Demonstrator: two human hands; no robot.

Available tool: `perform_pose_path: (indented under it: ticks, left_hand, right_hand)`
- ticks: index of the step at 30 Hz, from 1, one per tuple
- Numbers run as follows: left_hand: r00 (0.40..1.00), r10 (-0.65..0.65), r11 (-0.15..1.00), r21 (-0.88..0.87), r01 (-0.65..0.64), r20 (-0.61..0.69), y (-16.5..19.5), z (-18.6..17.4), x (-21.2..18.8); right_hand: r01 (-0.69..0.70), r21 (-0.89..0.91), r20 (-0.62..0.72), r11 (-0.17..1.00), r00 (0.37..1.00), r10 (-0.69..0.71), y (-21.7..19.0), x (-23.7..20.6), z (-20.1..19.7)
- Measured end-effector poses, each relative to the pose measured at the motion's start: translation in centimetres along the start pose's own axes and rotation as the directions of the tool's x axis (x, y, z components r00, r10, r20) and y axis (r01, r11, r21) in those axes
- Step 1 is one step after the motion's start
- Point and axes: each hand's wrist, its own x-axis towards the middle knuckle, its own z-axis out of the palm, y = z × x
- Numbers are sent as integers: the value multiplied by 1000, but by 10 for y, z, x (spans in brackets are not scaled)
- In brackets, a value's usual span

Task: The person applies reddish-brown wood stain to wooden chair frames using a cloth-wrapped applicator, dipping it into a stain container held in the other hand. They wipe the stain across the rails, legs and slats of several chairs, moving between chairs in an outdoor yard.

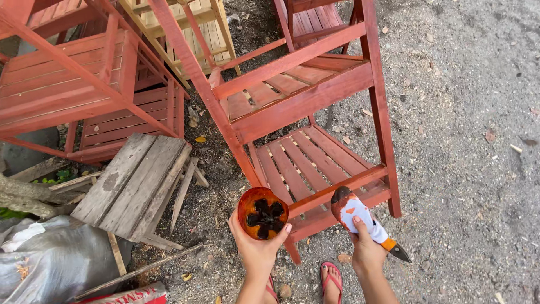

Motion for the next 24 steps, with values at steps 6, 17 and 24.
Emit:
perform_pose_path:
  ticks: [6, 17, 24]
  left_hand:
    - [996, -27, 999, -35, 30, 89, -57, -27, -13]
    - [969, -98, 990, -79, 118, 227, -135, -59, -28]
    - [934, -200, 970, -73, 231, 295, -163, -51, -34]
  right_hand:
    - [151, -269, 13, 951, 988, -154, 105, -67, -5]
    - [522, -527, 295, 671, 853, -432, 173, -83, -13]
    - [660, -512, 386, 550, 748, -540, 149, -41, -22]
